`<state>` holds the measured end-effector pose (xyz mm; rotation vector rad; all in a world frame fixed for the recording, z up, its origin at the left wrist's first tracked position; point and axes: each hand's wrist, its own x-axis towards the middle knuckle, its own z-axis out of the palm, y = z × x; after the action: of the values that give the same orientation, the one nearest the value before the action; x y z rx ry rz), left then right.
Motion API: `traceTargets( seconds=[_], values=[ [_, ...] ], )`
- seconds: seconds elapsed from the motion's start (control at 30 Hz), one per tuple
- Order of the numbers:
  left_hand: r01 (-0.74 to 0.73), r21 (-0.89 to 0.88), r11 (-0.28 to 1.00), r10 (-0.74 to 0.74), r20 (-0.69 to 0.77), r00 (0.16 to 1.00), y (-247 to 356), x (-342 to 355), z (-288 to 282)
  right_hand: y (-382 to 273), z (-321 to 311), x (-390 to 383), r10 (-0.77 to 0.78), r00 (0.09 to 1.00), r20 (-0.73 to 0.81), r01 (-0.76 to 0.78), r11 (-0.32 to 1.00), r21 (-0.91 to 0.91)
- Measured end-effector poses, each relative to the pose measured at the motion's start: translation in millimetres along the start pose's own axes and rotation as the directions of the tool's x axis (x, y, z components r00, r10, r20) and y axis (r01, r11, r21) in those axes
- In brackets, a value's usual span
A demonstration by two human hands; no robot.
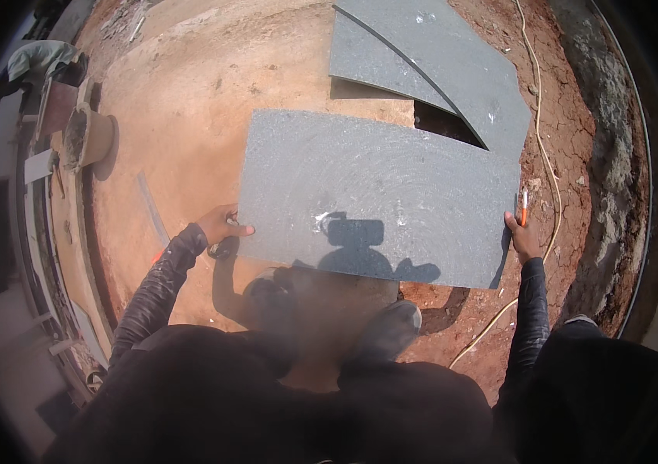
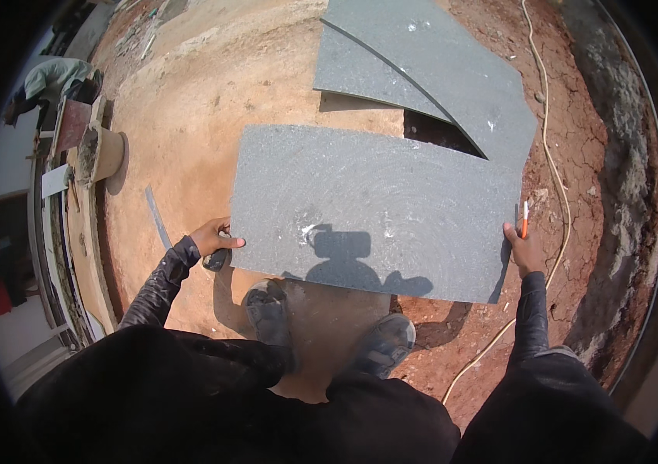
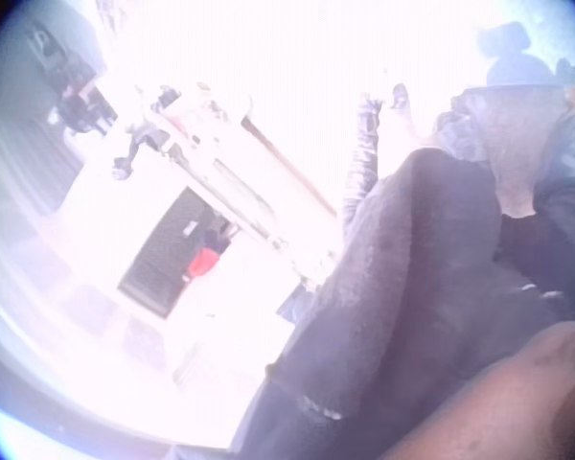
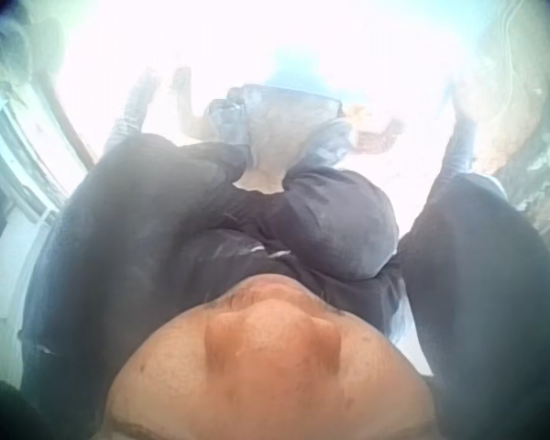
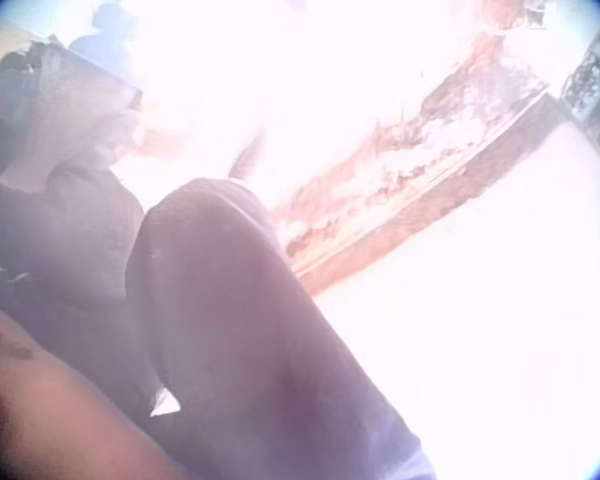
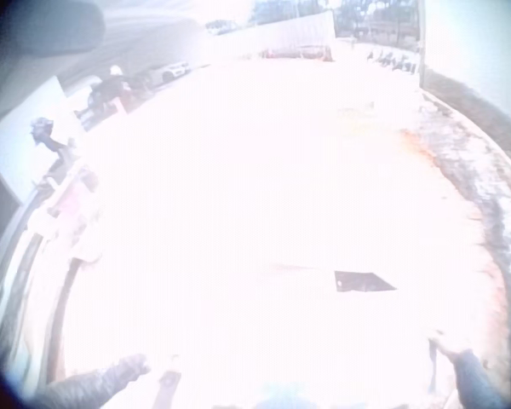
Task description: The person measures and marks a gray tile with a ruler, set square, and pencil, then uses an angle grinder to cut along the marked line. The tile is repositioned and cut again to complete the shape.
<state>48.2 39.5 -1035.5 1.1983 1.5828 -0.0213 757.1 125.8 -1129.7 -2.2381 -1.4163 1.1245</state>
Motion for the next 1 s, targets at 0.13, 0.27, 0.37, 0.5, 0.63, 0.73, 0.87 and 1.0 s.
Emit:
traceTargets(
  seconds=[0.13,0.27,0.37,0.5,0.63,0.73,0.87,1.0],
  values=[
    [0.124,0.086,0.988,-0.120,-0.055,0.991,-12,-9,-6,-28,7,-33,-0.042,0.999,0.025,0.041,0.998,0.051],
    [0.255,0.077,0.964,-0.245,-0.128,0.961,-27,-12,-7,-43,25,-41,-0.063,0.997,0.043,0.059,0.995,0.083],
    [0.326,0.106,0.939,-0.307,-0.164,0.938,-14,-12,3,-23,27,-39,-0.025,0.998,0.054,0.018,0.992,0.126],
    [0.377,0.221,0.899,-0.347,-0.163,0.924,6,-16,12,-25,25,-33,0.048,0.997,0.068,-0.061,0.977,0.205],
    [0.307,0.273,0.912,-0.245,-0.239,0.940,-26,-17,35,-44,13,-27,0.014,0.996,0.087,-0.013,1.000,-0.007],
    [0.352,0.371,0.860,-0.282,-0.231,0.931,-13,-16,33,-32,16,-23,-0.023,1.000,0.001,0.023,1.000,-0.004],
    [0.374,0.424,0.825,-0.286,-0.256,0.923,4,-23,36,-27,21,-22,-0.048,0.999,0.006,0.047,0.997,0.062],
    [0.378,0.484,0.789,-0.289,-0.251,0.924,24,-27,38,-21,23,-19,-0.010,0.999,-0.036,0.009,1.000,-0.023]
  ],
)
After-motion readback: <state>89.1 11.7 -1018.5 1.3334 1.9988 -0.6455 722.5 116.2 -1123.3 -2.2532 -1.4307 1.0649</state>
